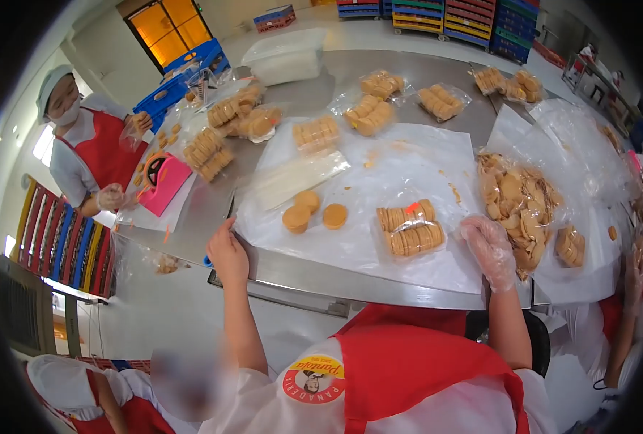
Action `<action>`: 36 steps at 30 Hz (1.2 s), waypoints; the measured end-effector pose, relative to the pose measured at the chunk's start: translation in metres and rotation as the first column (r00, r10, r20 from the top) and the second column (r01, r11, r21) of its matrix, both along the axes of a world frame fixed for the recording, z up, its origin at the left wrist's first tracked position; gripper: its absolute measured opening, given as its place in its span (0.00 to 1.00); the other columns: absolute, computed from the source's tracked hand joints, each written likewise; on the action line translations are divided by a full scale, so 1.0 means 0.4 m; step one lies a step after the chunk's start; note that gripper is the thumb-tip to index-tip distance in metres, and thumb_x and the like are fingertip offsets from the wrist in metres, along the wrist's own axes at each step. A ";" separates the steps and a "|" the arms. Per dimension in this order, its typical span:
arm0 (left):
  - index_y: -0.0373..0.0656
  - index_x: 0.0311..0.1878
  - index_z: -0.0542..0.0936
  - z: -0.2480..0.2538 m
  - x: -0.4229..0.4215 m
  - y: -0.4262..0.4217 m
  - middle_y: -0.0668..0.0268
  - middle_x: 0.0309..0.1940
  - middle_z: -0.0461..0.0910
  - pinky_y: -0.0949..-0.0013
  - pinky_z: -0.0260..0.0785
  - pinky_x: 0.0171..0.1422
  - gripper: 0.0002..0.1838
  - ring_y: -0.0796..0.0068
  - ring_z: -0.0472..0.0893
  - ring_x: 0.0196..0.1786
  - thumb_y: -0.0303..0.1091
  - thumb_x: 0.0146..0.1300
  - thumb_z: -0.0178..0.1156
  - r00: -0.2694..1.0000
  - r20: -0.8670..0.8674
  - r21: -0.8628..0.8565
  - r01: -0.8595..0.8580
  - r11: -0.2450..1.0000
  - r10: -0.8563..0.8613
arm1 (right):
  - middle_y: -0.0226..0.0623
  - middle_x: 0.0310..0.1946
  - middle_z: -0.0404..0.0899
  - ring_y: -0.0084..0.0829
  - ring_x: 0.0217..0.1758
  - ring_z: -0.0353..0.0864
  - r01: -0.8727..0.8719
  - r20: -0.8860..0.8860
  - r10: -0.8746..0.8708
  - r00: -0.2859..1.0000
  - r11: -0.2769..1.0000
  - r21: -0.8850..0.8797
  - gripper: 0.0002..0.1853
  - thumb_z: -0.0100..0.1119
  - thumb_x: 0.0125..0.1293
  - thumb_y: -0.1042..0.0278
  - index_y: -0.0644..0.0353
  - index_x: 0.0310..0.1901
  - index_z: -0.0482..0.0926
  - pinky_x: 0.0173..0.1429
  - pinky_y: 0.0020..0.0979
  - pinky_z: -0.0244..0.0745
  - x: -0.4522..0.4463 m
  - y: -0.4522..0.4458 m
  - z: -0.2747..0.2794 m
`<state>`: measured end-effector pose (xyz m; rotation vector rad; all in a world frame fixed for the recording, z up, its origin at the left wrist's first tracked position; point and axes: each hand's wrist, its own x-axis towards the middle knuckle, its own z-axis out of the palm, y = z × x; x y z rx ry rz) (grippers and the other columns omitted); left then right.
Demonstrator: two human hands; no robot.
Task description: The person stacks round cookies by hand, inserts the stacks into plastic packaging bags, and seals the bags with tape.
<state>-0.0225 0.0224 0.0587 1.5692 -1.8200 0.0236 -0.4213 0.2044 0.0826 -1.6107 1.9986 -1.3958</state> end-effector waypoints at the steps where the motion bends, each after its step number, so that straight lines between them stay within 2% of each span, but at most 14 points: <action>1: 0.43 0.45 0.75 -0.006 0.002 -0.003 0.60 0.42 0.76 0.62 0.59 0.56 0.15 0.60 0.71 0.49 0.22 0.55 0.45 1.000 0.013 -0.047 0.007 0.999 -0.007 | 0.41 0.28 0.78 0.37 0.33 0.77 0.004 -0.036 -0.004 0.999 1.000 -0.009 0.06 0.53 0.56 0.71 0.64 0.33 0.77 0.41 0.31 0.69 0.000 0.001 0.003; 3: 0.43 0.44 0.75 -0.021 0.015 -0.010 0.61 0.40 0.76 0.61 0.59 0.56 0.15 0.60 0.71 0.48 0.22 0.55 0.45 0.999 0.042 -0.146 0.008 0.989 -0.002 | 0.41 0.28 0.78 0.36 0.33 0.77 -0.005 -0.108 0.001 0.994 0.999 -0.032 0.06 0.53 0.56 0.72 0.64 0.33 0.77 0.41 0.31 0.69 0.007 -0.004 0.012; 6: 0.43 0.41 0.76 -0.024 0.014 -0.006 0.62 0.36 0.77 0.62 0.59 0.54 0.13 0.61 0.71 0.44 0.22 0.55 0.46 0.998 0.046 -0.261 -0.029 0.965 0.042 | 0.41 0.28 0.78 0.37 0.33 0.77 -0.005 -0.002 0.005 1.000 1.000 0.029 0.06 0.52 0.56 0.72 0.63 0.33 0.77 0.41 0.31 0.69 -0.005 -0.008 -0.012; 13: 0.43 0.39 0.76 -0.029 0.032 0.012 0.64 0.30 0.75 0.65 0.59 0.49 0.10 0.66 0.72 0.37 0.22 0.54 0.49 0.992 -0.104 -0.379 0.029 0.925 -0.074 | 0.39 0.27 0.76 0.31 0.33 0.75 0.025 -0.060 -0.024 0.998 1.000 0.019 0.08 0.51 0.57 0.69 0.65 0.34 0.76 0.40 0.29 0.68 0.017 0.006 0.005; 15: 0.42 0.37 0.76 -0.050 0.041 0.024 0.63 0.29 0.75 0.67 0.61 0.47 0.09 0.67 0.72 0.36 0.23 0.54 0.49 0.975 -0.219 -0.376 -0.040 0.926 -0.046 | 0.36 0.27 0.74 0.23 0.31 0.72 -0.010 -0.089 0.006 0.996 0.999 -0.048 0.10 0.51 0.59 0.67 0.66 0.34 0.75 0.36 0.26 0.68 0.014 0.006 -0.004; 18: 0.40 0.34 0.75 -0.048 0.058 0.073 0.64 0.27 0.74 0.72 0.62 0.41 0.06 0.72 0.71 0.33 0.23 0.54 0.49 0.920 -0.391 -0.382 -0.133 0.915 -0.030 | 0.39 0.29 0.77 0.31 0.33 0.75 -0.017 0.149 0.024 0.989 0.999 -0.043 0.09 0.50 0.58 0.69 0.66 0.34 0.76 0.42 0.28 0.69 0.003 -0.002 -0.036; 19: 0.40 0.33 0.74 -0.052 0.068 0.099 0.65 0.26 0.73 0.74 0.63 0.39 0.05 0.75 0.71 0.31 0.23 0.54 0.49 0.895 -0.445 -0.382 -0.151 0.912 -0.038 | 0.38 0.28 0.76 0.29 0.33 0.74 -0.039 0.163 0.044 0.986 0.999 -0.033 0.09 0.50 0.58 0.69 0.66 0.34 0.76 0.41 0.28 0.68 -0.001 -0.002 -0.040; 22: 0.40 0.34 0.73 -0.054 0.115 0.219 0.71 0.24 0.70 0.79 0.60 0.34 0.04 0.83 0.67 0.28 0.23 0.57 0.48 0.787 -0.616 -0.227 -0.131 0.965 -0.038 | 0.34 0.26 0.74 0.25 0.30 0.72 -0.109 0.176 0.108 0.978 0.994 -0.005 0.09 0.50 0.59 0.68 0.66 0.34 0.75 0.39 0.25 0.68 -0.013 -0.005 -0.043; 25: 0.41 0.36 0.72 -0.057 0.136 0.367 0.75 0.24 0.68 0.82 0.57 0.31 0.03 0.89 0.64 0.26 0.25 0.60 0.48 0.713 -0.698 -0.070 -0.163 0.984 0.069 | 0.30 0.25 0.71 0.22 0.28 0.69 -0.163 0.187 0.163 0.969 0.987 -0.014 0.10 0.49 0.61 0.67 0.66 0.34 0.74 0.36 0.24 0.67 -0.019 -0.008 -0.048; 27: 0.42 0.38 0.72 -0.091 0.157 0.440 0.76 0.24 0.69 0.82 0.57 0.31 0.03 0.90 0.64 0.26 0.27 0.62 0.49 0.691 -0.720 -0.064 -0.165 0.984 0.069 | 0.31 0.23 0.71 0.23 0.27 0.69 -0.142 0.272 0.144 0.952 0.990 -0.027 0.09 0.48 0.61 0.69 0.66 0.32 0.74 0.35 0.26 0.67 -0.020 -0.017 -0.056; 28: 0.42 0.38 0.72 -0.108 0.167 0.474 0.77 0.24 0.69 0.82 0.57 0.30 0.04 0.90 0.64 0.26 0.28 0.62 0.49 0.682 -0.728 -0.051 -0.160 0.986 0.073 | 0.32 0.23 0.71 0.24 0.27 0.68 -0.139 0.226 0.141 0.964 0.990 -0.025 0.09 0.47 0.61 0.68 0.66 0.32 0.74 0.35 0.26 0.66 -0.019 -0.026 -0.053; 32: 0.43 0.40 0.72 -0.036 0.172 0.592 0.72 0.23 0.69 0.81 0.60 0.30 0.04 0.86 0.65 0.25 0.29 0.63 0.50 0.906 -0.404 -0.148 -0.204 0.968 0.129 | 0.32 0.24 0.71 0.25 0.27 0.68 -0.094 -0.039 0.098 0.994 0.992 0.090 0.11 0.45 0.62 0.66 0.66 0.34 0.73 0.35 0.26 0.66 -0.030 -0.007 -0.047; 34: 0.41 0.38 0.72 0.005 0.177 0.650 0.70 0.24 0.70 0.79 0.62 0.32 0.03 0.83 0.67 0.25 0.28 0.63 0.49 0.897 -0.428 -0.099 -0.169 0.981 0.111 | 0.33 0.25 0.71 0.25 0.30 0.68 -0.171 0.038 0.170 0.985 0.984 0.043 0.12 0.46 0.62 0.65 0.66 0.37 0.73 0.37 0.27 0.66 -0.053 -0.016 -0.078; 36: 0.41 0.36 0.72 -0.008 0.215 0.708 0.70 0.25 0.71 0.79 0.62 0.32 0.03 0.83 0.68 0.25 0.27 0.63 0.48 0.878 -0.474 -0.082 -0.112 0.990 0.061 | 0.35 0.27 0.72 0.25 0.31 0.69 -0.161 0.013 0.160 0.987 0.987 0.029 0.13 0.45 0.63 0.64 0.66 0.40 0.73 0.39 0.27 0.66 -0.065 -0.024 -0.092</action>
